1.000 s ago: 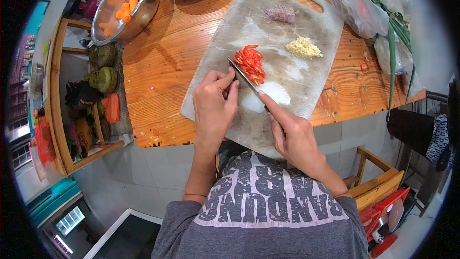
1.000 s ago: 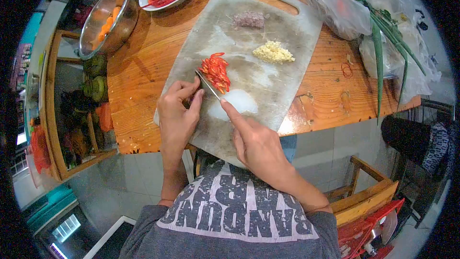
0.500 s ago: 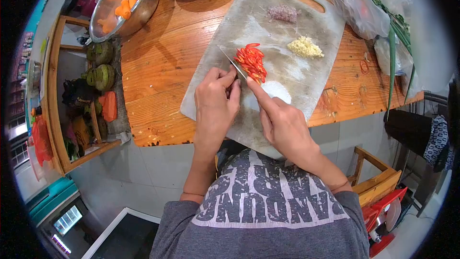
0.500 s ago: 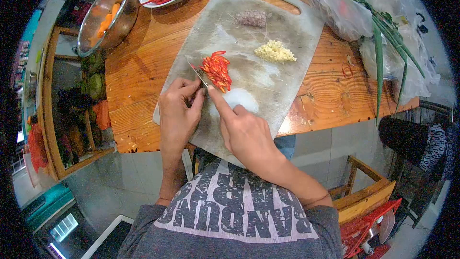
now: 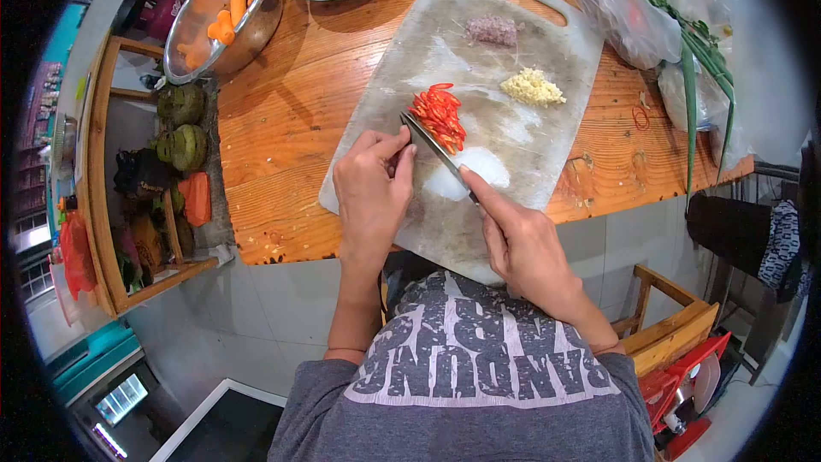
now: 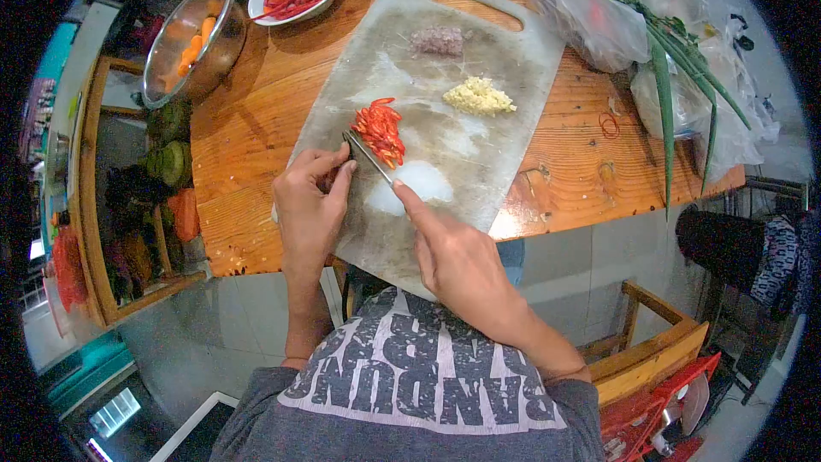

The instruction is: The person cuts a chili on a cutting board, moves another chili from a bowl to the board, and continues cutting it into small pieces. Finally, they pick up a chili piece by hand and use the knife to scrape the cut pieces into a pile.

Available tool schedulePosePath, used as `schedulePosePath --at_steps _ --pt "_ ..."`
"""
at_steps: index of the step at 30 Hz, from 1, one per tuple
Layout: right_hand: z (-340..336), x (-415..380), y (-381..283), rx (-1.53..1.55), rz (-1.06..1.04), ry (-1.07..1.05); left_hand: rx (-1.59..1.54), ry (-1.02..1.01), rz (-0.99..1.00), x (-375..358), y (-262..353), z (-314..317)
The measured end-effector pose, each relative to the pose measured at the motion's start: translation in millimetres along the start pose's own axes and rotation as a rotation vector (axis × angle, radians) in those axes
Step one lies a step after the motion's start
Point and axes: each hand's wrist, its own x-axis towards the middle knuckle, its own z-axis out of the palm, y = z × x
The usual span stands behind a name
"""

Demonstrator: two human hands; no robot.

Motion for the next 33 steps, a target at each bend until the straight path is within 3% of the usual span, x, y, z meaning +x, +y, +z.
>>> schedulePosePath --at_steps 19,33 --pt "9.5 8.3 5.0 -0.016 -0.074 0.064 0.008 -0.045 0.048 3.1 -1.8 4.4" --pt "9.4 22.4 -0.8 -0.028 0.020 0.022 -0.019 -0.086 0.018 1.0 0.7 3.3"
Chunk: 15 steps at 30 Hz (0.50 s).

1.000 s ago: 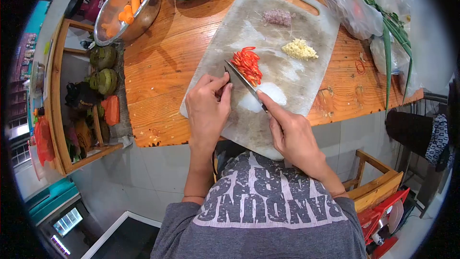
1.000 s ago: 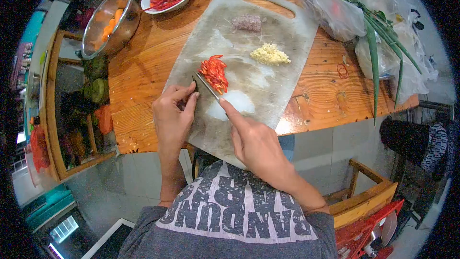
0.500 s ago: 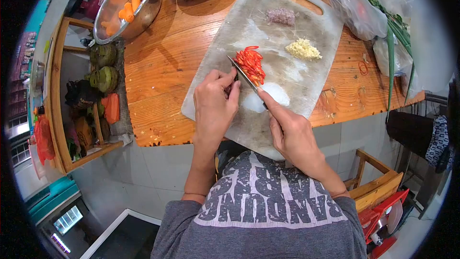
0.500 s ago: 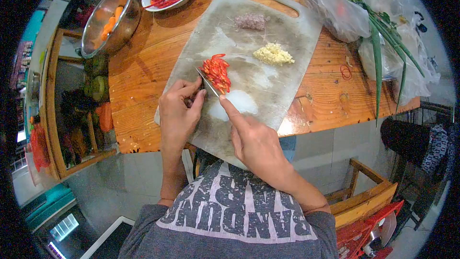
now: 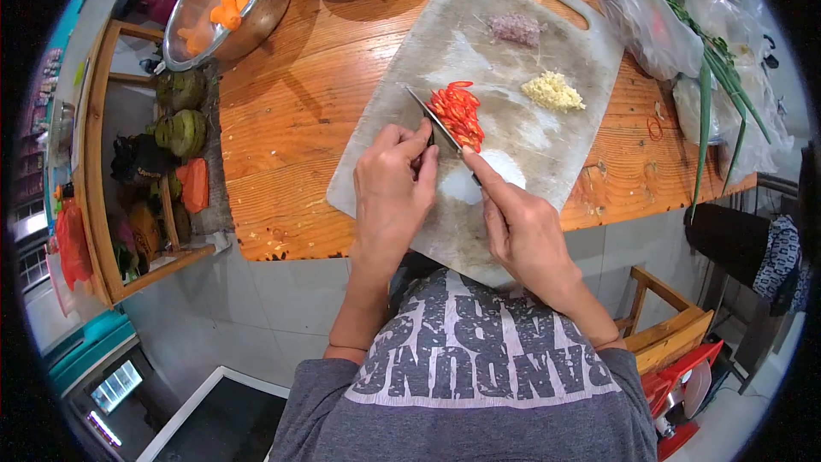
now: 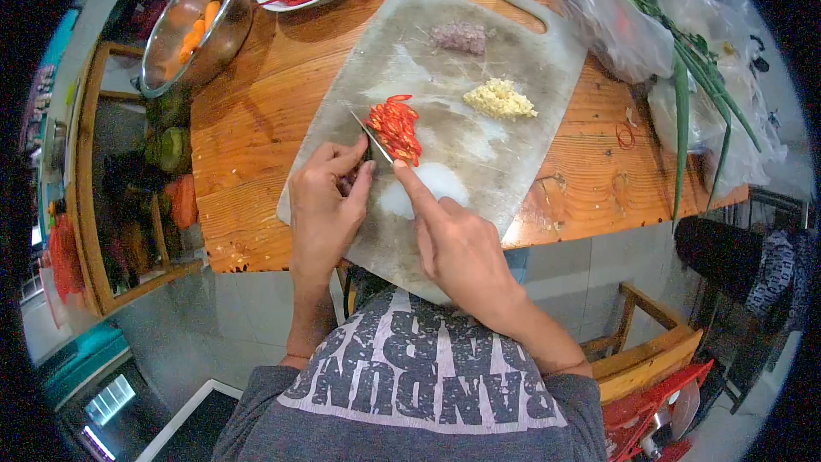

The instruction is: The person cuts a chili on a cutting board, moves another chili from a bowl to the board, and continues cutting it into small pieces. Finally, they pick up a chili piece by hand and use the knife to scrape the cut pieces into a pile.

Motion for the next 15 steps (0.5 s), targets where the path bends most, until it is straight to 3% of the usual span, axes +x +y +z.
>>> schedulePosePath --at_steps 15 --pt "9.8 0.0 4.8 -0.063 -0.079 0.016 0.101 -0.007 0.056 -0.2 -0.8 2.5"
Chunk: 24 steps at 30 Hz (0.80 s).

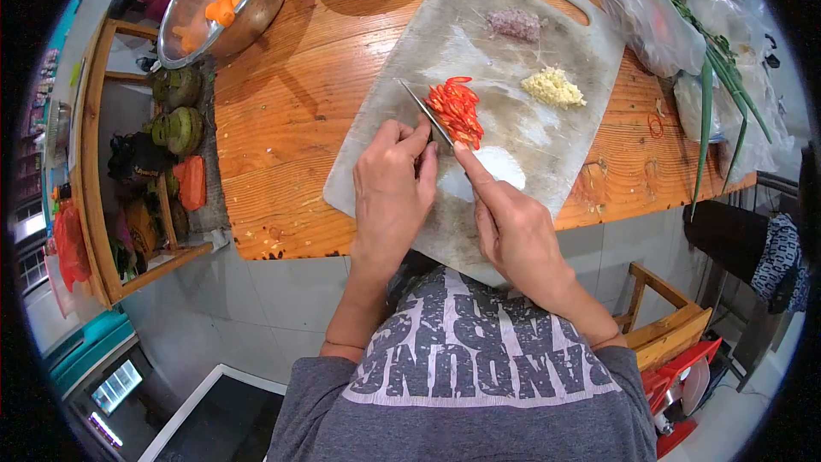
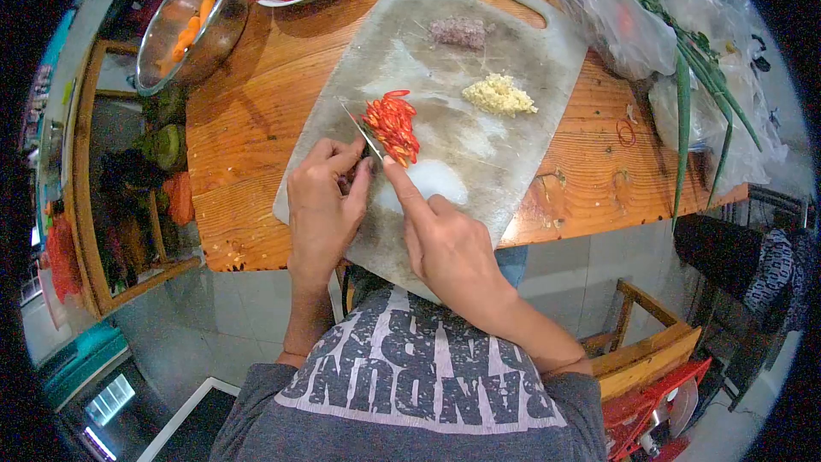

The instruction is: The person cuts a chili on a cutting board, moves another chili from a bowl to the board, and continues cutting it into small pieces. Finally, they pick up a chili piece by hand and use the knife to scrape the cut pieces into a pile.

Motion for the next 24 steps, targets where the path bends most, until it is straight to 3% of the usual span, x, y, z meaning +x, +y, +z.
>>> schedulePosePath --at_steps 9,13,24 --pt "15.1 18.4 -2.0 -0.115 0.011 0.011 0.026 0.066 0.038 -0.5 0.4 2.3" --pt "2.6 -2.7 -2.2 -0.097 0.041 -0.019 -0.104 0.127 -0.049 -0.8 -2.4 5.0" --pt "-17.4 -14.3 -4.8 0.120 0.034 0.018 -0.162 0.132 -0.054 4.3 -3.1 0.9"
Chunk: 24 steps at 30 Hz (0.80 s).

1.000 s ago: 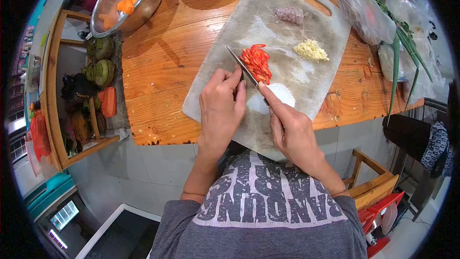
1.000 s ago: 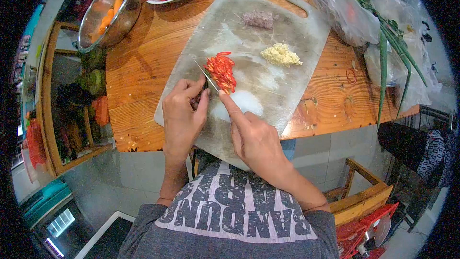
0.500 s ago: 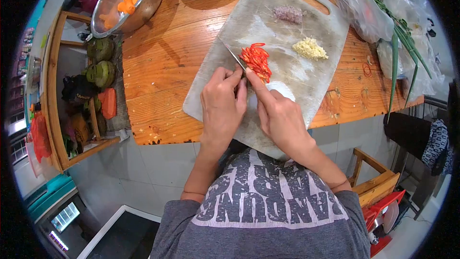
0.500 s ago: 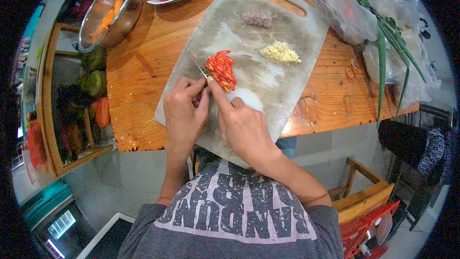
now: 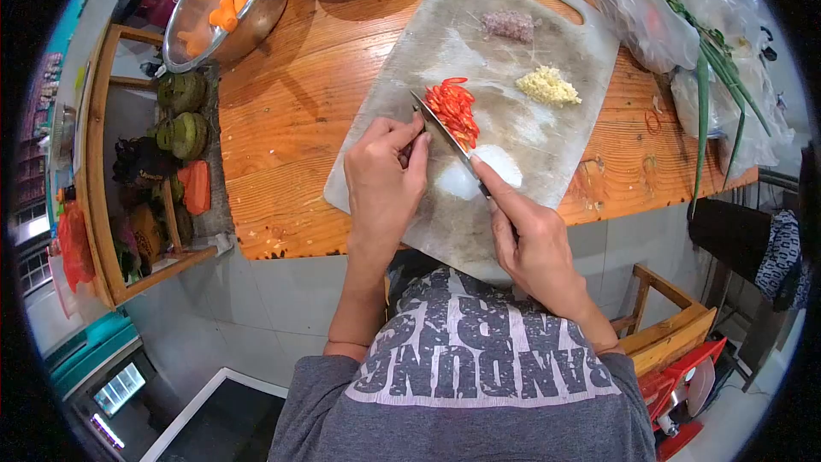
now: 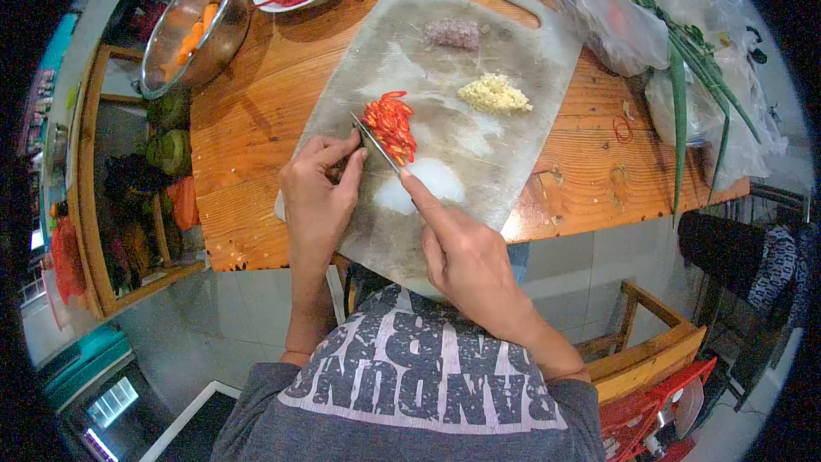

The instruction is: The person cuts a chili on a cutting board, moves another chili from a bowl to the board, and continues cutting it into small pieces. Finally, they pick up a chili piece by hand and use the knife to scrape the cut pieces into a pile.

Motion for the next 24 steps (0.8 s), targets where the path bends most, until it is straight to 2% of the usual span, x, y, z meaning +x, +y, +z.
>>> schedulePosePath --at_steps 10,13,16,24 --pt "5.5 7.2 5.3 -0.047 -0.023 -0.025 0.032 -0.036 0.001 0.9 0.5 0.4" --pt "1.3 10.7 -3.5 -0.016 0.062 -0.043 0.059 -0.052 -0.006 0.4 3.0 -2.5" --pt "3.9 11.0 1.8 -0.032 -0.007 -0.057 0.090 -0.051 0.009 0.0 2.9 -2.4" --pt "20.1 33.6 1.7 -0.102 -0.017 -0.042 0.115 -0.056 0.010 1.4 2.1 -1.0"
